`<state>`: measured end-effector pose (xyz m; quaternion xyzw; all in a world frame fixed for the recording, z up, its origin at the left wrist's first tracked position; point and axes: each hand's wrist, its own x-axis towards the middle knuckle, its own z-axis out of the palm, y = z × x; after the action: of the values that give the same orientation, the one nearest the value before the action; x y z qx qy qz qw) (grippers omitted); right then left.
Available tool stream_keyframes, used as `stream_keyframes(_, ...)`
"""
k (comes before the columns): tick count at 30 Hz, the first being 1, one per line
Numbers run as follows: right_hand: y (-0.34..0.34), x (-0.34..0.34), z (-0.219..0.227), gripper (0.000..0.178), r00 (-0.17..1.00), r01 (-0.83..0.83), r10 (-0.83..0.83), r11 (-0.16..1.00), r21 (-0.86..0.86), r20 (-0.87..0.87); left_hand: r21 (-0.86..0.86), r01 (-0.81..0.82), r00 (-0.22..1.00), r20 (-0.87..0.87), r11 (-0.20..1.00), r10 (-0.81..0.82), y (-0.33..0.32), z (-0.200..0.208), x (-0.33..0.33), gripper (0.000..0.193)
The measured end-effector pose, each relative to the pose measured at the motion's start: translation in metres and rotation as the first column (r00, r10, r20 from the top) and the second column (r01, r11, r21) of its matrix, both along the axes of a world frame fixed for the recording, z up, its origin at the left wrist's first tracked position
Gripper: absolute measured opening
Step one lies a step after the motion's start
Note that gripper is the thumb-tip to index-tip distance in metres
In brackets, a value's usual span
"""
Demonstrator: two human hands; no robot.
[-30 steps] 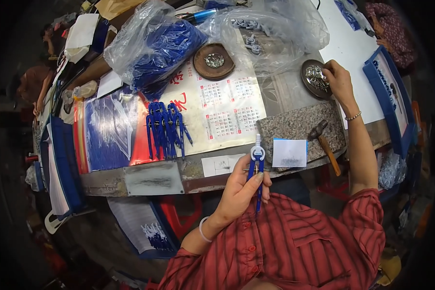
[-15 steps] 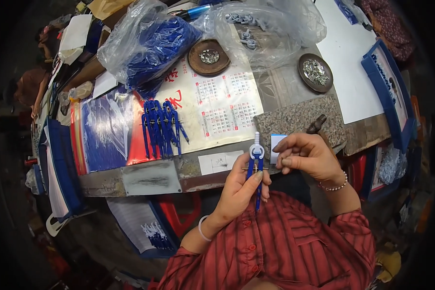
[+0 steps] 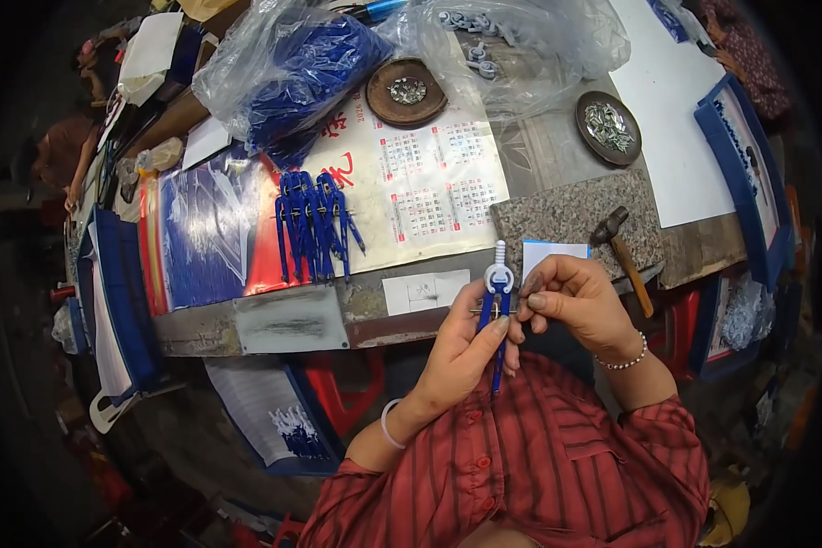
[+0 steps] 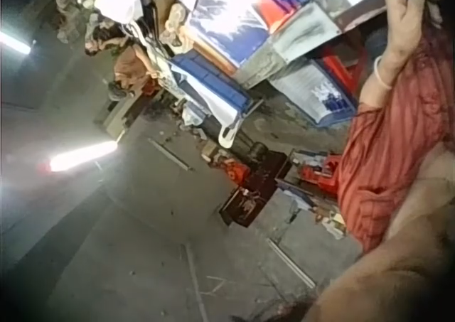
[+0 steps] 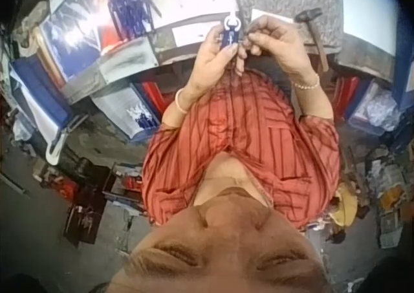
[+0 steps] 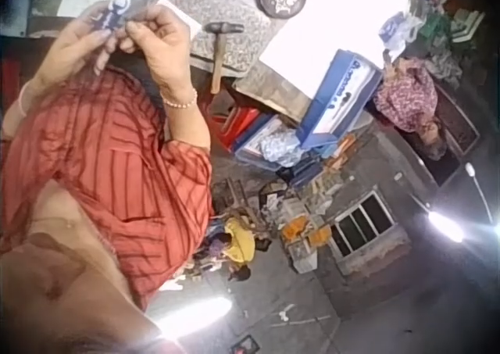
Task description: Manually assembling small blue plastic hardware components by inserting white plastic parts and metal rings, then securing them with a hammer.
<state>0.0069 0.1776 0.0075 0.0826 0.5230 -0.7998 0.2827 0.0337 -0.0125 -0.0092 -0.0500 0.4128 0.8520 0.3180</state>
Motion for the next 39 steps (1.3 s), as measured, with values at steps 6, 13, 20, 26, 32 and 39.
stream_keyframes(6,-0.01,0.006,0.009,0.015,0.973,-0.026,0.079,0.971,0.239,-0.217,-0.038,-0.014,0.998,-0.057,0.999,0.012,0.0,-0.002,0.003,0.04)
stream_keyframes(13,-0.015,0.005,0.013,0.01,0.938,-0.001,0.121,0.938,0.346,-0.325,-0.102,-0.018,0.994,-0.108,0.995,0.007,0.001,-0.001,0.006,0.042)
stream_keyframes(20,-0.016,0.005,0.014,0.011,0.948,-0.013,0.111,0.95,0.313,-0.298,-0.123,0.003,0.991,-0.13,0.992,-0.019,0.001,-0.004,0.006,0.042)
stream_keyframes(26,-0.016,0.002,0.015,0.013,0.92,-0.029,0.18,0.917,0.397,-0.347,-0.154,-0.007,0.989,-0.146,0.988,-0.016,0.001,-0.003,0.006,0.044)
stream_keyframes(32,-0.015,-0.001,0.013,0.014,0.904,-0.031,0.222,0.887,0.461,-0.366,-0.19,-0.009,0.985,-0.17,0.982,-0.024,0.003,-0.003,0.005,0.044)
stream_keyframes(39,-0.015,-0.004,0.008,0.017,0.906,-0.028,0.23,0.871,0.491,-0.356,-0.351,-0.075,0.955,-0.293,0.933,-0.034,0.006,-0.012,0.006,0.043)
